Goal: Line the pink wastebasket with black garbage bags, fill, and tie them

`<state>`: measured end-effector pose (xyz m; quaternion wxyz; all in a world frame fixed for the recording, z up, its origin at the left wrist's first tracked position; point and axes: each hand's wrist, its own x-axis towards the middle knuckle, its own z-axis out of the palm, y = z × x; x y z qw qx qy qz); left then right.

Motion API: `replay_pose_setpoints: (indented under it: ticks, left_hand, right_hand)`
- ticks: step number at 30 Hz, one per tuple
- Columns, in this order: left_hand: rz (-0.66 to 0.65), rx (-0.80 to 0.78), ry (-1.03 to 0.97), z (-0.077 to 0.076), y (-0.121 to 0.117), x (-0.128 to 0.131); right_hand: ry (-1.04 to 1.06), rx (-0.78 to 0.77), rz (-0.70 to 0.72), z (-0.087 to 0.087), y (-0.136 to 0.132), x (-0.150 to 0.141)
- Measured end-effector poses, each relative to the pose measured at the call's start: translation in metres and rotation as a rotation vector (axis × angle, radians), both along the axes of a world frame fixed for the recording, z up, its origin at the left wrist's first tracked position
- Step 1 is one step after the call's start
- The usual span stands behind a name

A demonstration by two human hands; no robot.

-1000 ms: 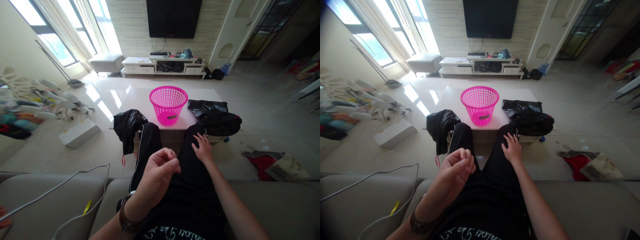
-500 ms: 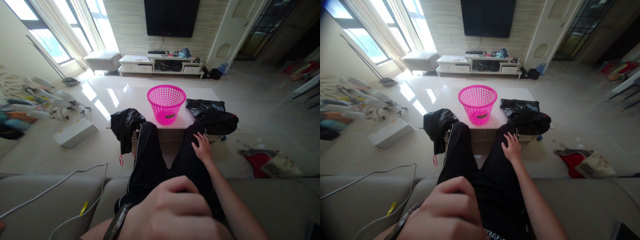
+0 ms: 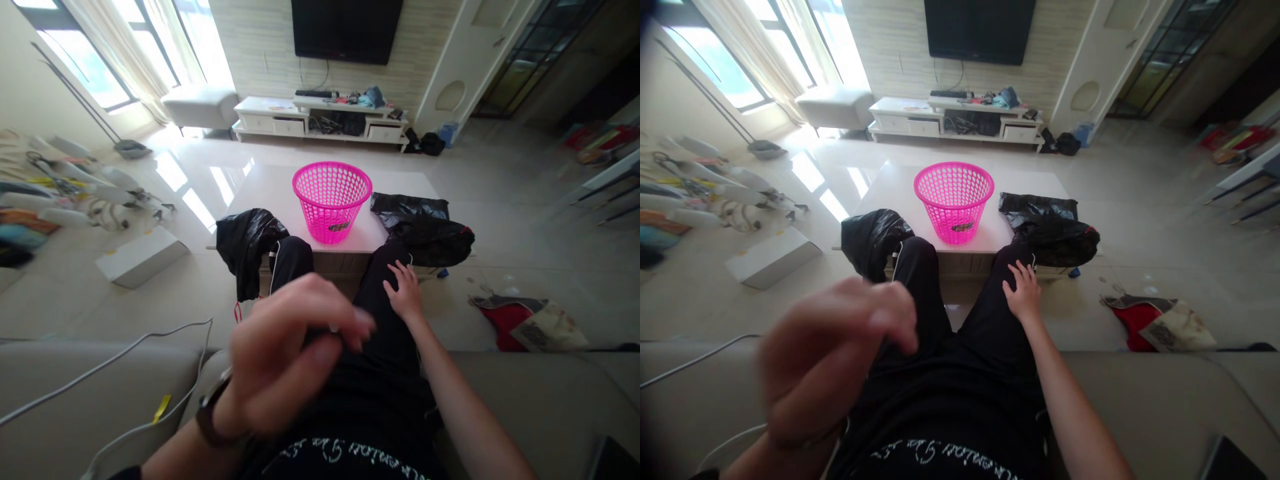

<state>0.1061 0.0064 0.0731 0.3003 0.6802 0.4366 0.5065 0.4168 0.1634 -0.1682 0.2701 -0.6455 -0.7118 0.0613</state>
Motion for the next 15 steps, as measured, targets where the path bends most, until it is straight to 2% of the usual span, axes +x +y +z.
replay_pose_setpoints:
  ticks: [2, 4, 5, 6, 8, 9, 11, 15]
  left_hand:
    - [0.069, -0.022, 0.098, -0.039, 0.041, 0.000]
    - [0.258, -0.123, 0.336, -0.096, 0.070, -0.001]
    - [0.395, -0.179, 0.489, -0.126, 0.078, -0.004]
    - [0.469, -0.244, 0.613, -0.154, 0.081, -0.006]
    - [0.497, -0.228, 0.782, -0.199, 0.076, -0.012]
    - [0.486, -0.177, 0.821, -0.214, 0.071, -0.014]
    - [0.449, -0.105, 0.844, -0.228, 0.061, -0.018]
    - [0.397, -0.026, 0.708, -0.229, 0.055, -0.025]
  right_hand:
    - [0.000, -0.021, -0.005, 0.002, -0.001, -0.001]
    - [0.002, -0.032, -0.011, 0.002, -0.002, -0.001]
    - [0.003, -0.032, -0.013, 0.002, -0.002, -0.001]
    - [0.002, -0.030, -0.013, 0.002, -0.002, -0.001]
    - [-0.003, -0.027, -0.010, 0.001, -0.002, -0.001]
    - [-0.006, -0.027, -0.009, 0.001, -0.002, -0.001]
    - [-0.008, -0.031, -0.010, 0.000, -0.002, 0.000]
    - [0.012, -0.042, -0.015, 0.000, -0.002, 0.000]
